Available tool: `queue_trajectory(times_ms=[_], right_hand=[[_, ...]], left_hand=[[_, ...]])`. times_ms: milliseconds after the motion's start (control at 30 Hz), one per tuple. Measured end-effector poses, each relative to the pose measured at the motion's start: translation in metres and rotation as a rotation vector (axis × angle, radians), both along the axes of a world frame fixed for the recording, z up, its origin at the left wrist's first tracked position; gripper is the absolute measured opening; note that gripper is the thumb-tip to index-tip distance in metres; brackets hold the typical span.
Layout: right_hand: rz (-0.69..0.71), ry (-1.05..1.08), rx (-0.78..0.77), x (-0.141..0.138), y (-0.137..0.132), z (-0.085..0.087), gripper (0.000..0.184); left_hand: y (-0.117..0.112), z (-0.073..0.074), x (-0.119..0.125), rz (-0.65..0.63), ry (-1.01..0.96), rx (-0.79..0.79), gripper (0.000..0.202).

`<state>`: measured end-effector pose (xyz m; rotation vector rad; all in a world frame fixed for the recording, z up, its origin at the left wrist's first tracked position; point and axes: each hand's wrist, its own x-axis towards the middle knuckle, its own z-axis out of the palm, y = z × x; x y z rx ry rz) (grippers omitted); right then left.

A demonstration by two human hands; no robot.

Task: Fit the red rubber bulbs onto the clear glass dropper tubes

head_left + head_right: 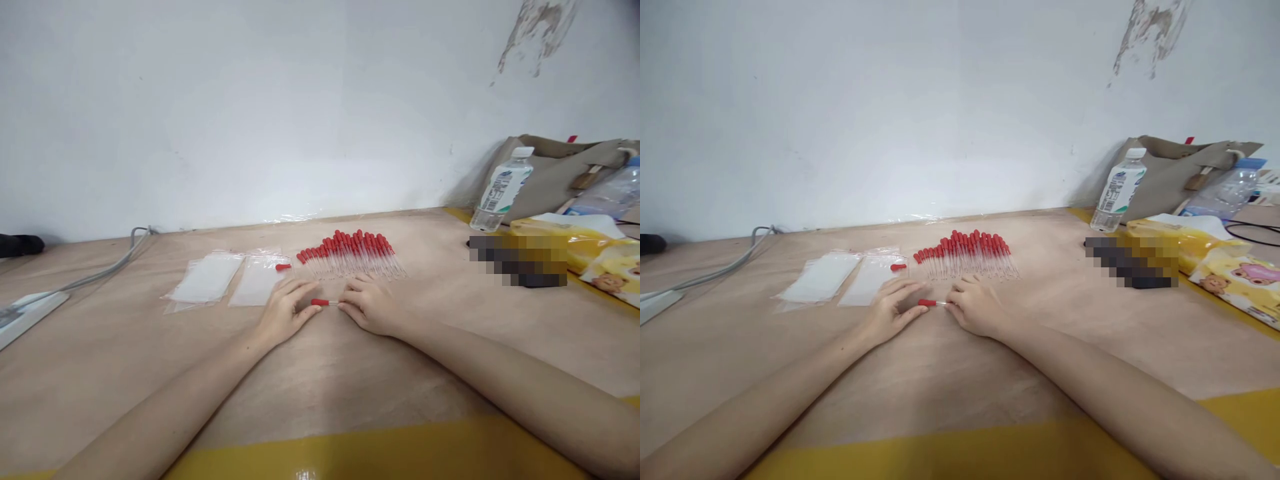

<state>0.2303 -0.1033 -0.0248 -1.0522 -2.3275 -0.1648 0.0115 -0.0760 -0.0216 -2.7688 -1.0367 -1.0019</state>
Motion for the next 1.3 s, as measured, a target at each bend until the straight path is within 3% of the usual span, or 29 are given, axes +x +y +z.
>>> queue_trajectory(times_ms=[133, 267, 433, 567, 733, 833, 933, 1100, 1300], right_hand=[[-0.115, 0.174, -0.101, 0.007, 0.003, 0.005, 0.015], [-0.215, 0.325, -0.216, 0.004, 0.018, 0.010, 0.014], [-0.494, 0.343, -0.251, -0.021, 0.048, 0.018, 0.021], [-0.673, 0.257, -0.237, -0.046, 0.077, 0.020, 0.026], [-0.764, 0.169, -0.226, -0.062, 0.094, 0.017, 0.028], [-0.713, 0.162, -0.164, -0.068, 0.087, 0.015, 0.028], [-0.555, 0.157, -0.090, -0.080, 0.075, 0.012, 0.031], [-0.427, 0.073, -0.097, -0.098, 0.061, 0.006, 0.027], [-0.359, 0.059, -0.130, -0.074, 0.037, 0.000, 0.024]], left_hand=[[0.014, 0.001, -0.017, 0.291, 0.112, 0.105, 0.049], [0.035, -0.001, -0.034, 0.477, 0.197, -0.021, 0.054], [0.047, -0.004, -0.040, 0.355, 0.267, -0.271, 0.056], [0.046, -0.005, -0.041, 0.339, 0.257, -0.283, 0.056], [0.047, -0.006, -0.042, 0.355, 0.265, -0.285, 0.057], [0.046, -0.006, -0.041, 0.356, 0.271, -0.278, 0.056], [0.045, -0.005, -0.039, 0.360, 0.269, -0.276, 0.056], [0.045, -0.005, -0.039, 0.360, 0.263, -0.271, 0.053], [0.044, -0.005, -0.039, 0.365, 0.243, -0.270, 0.053]])
